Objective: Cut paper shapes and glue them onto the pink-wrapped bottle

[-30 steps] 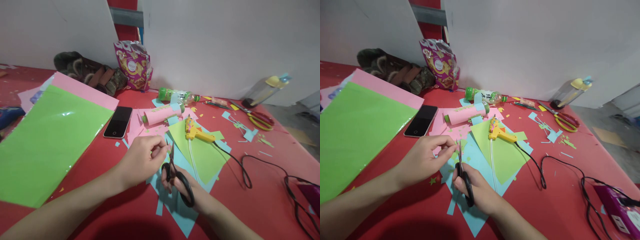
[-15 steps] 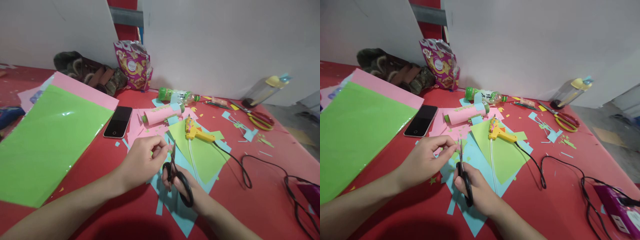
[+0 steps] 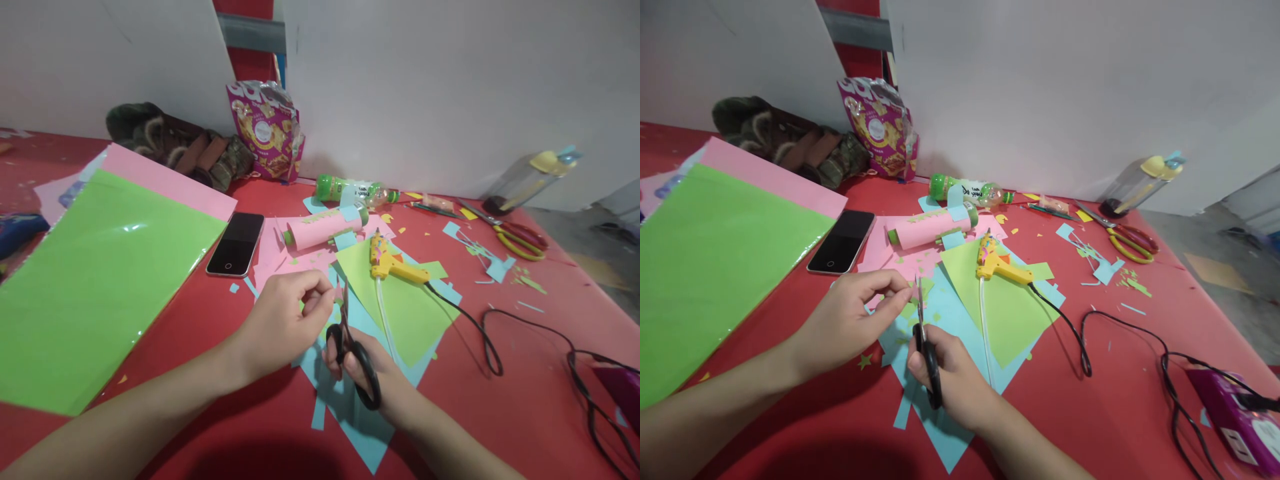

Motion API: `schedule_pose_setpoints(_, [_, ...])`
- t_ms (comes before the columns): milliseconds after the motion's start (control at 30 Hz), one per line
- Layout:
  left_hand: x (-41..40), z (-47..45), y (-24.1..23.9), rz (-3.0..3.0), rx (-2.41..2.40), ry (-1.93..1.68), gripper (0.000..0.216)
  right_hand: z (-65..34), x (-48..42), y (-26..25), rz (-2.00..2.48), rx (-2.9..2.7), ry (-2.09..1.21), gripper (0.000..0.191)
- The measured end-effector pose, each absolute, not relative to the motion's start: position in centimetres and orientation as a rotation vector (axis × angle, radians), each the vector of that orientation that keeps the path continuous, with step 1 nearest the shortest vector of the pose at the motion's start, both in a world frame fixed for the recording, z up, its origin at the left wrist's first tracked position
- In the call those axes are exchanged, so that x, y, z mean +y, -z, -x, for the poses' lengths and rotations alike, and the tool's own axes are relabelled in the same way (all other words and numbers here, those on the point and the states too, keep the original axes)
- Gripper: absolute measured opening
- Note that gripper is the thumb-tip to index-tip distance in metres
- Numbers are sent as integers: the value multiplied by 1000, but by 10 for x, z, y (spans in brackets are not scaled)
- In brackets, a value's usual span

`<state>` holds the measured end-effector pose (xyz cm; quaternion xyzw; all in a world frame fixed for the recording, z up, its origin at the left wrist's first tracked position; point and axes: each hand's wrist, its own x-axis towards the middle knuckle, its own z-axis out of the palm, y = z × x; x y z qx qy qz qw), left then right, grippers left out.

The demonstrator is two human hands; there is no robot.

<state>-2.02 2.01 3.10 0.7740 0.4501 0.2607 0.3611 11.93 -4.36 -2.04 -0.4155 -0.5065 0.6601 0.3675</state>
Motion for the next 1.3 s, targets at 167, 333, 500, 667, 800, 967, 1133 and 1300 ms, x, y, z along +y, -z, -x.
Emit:
schedule_pose_setpoints(167, [21,21,-32,-2025,1125,-649,21,-121,-44,20,1066,-1328,-1698,47])
schedule_pose_setpoints(333, [22,23,-33,-2047,1102,-629,20,-122,-43,19,1047,-1360,-1711,47])
schedule_pose_setpoints(500, [22,23,-34,-2054,1081,-629,20,-122,-44,19,1042,-1344,-1707,48])
schedule_pose_setpoints(667, [23,24,-35,-2063,1062,-627,20,-121,-45,19,1012,-1337,-1722,46])
schedule_pose_setpoints(800, [23,25,-36,-2081,1033,-605,19,-121,-45,18,990,-1326,-1742,48])
schedule_pose_setpoints(967, [24,26,-37,-2060,1019,-587,18,-121,-45,16,983,-1329,-1748,49])
schedule_pose_setpoints(1133, [24,27,-37,-2046,996,-576,19,-120,-45,14,990,-1337,-1742,51])
schedule_pose_setpoints(1300, [24,27,-38,-2069,1005,-562,20,-121,-45,15,1004,-1344,-1736,51])
